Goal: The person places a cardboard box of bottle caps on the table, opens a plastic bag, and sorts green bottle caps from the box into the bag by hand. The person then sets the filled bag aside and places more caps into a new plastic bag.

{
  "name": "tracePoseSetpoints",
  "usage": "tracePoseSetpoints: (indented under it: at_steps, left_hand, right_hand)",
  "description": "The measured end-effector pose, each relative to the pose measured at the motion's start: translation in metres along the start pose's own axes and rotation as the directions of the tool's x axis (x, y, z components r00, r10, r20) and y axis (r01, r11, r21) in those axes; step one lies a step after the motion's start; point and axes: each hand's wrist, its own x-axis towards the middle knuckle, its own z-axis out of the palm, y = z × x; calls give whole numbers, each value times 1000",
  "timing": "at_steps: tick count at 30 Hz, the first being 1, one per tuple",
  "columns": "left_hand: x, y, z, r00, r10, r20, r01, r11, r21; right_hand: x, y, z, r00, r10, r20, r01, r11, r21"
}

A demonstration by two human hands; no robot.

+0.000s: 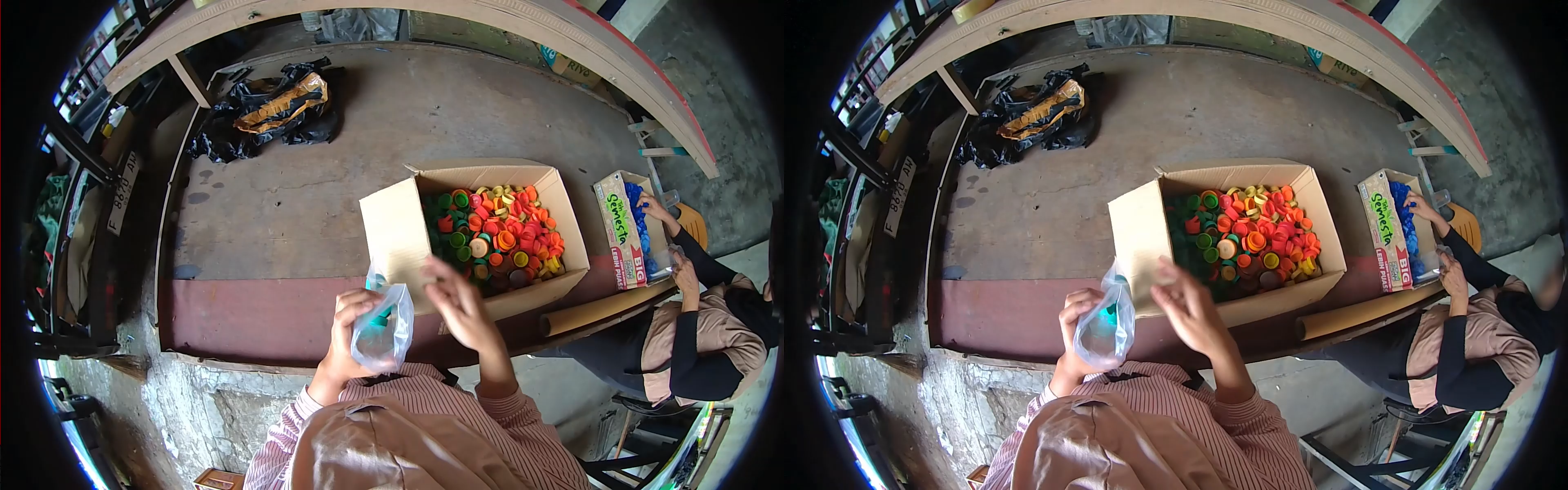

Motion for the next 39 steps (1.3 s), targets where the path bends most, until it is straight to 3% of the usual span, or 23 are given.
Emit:
tracePoseSetpoints:
  at_steps: [1,3,8,11,13,15,17,18,20,21,23,24,26,27,28,29,32,33,34,35,37,38,39]
  left_hand:
    - [2,2,-1,995,96,22,-96,995,-10]
    - [1,1,-1,993,118,32,-118,993,1]
    - [7,4,-6,996,19,87,-27,994,102]
    - [4,2,-10,989,28,145,-41,996,83]
    - [3,6,-7,980,-185,67,183,982,38]
    - [3,1,-15,905,-300,301,209,931,298]
    - [-8,-18,-18,719,-456,524,440,883,165]
    - [-14,-21,-14,721,-456,522,440,883,164]
    - [-18,-16,1,787,-517,336,594,487,-641]
    - [-24,-18,7,788,-517,334,592,489,-641]
    - [-29,-21,15,488,-784,385,599,-20,-800]
    - [-28,-19,10,485,-645,590,617,-226,-754]
    - [-32,-22,8,511,-566,647,656,-231,-719]
    - [-35,-24,8,526,-486,698,693,-230,-683]
    - [-40,-23,8,465,-670,579,688,-138,-712]
    - [-42,-24,5,432,-709,557,598,-237,-765]
    - [-33,-20,0,565,-540,624,433,-450,-781]
    - [-29,-15,1,580,-626,522,408,-332,-851]
    - [-25,-12,1,591,-696,407,381,-204,-902]
    - [-24,-13,1,592,-696,406,380,-203,-902]
    - [-21,-16,-3,733,-680,-23,447,507,-737]
    - [-16,-14,-8,742,-666,-77,419,550,-723]
    - [-12,-12,-10,742,-666,-78,418,551,-722]
  right_hand:
    - [-3,0,4,994,16,107,-6,995,-98]
    - [-8,-4,13,955,-4,297,-27,995,100]
    - [-10,-9,19,916,91,392,-323,746,582]
    - [-9,-1,23,921,-1,389,-279,694,664]
    - [-7,2,18,911,-14,413,-375,391,841]
    - [-3,11,15,918,-97,386,-371,137,918]
    - [4,28,17,914,-138,383,-384,16,923]
    - [6,31,14,910,-136,391,-403,-75,912]
    - [10,19,5,924,-34,381,-383,-121,916]
    - [11,3,5,929,19,371,-369,-54,928]
    - [15,25,5,921,-95,377,-388,-272,880]
    - [14,29,7,922,-97,376,-388,-269,882]
    - [15,17,18,884,-310,350,-449,-355,820]
    - [15,19,18,883,-312,351,-451,-353,820]
    - [15,21,18,926,-247,286,-350,-278,894]
    - [15,22,18,959,-189,212,-248,-193,950]
    - [16,23,8,952,-189,240,-266,-129,955]
    - [16,24,4,940,-209,270,-299,-126,946]
    - [14,26,-1,979,-79,190,-185,77,980]
    - [12,27,-7,978,-80,192,-186,78,979]
    - [6,28,-20,985,158,-67,-29,541,840]
    - [4,36,-30,997,63,-49,-10,711,704]
    - [5,44,-39,997,62,-48,-10,710,704]
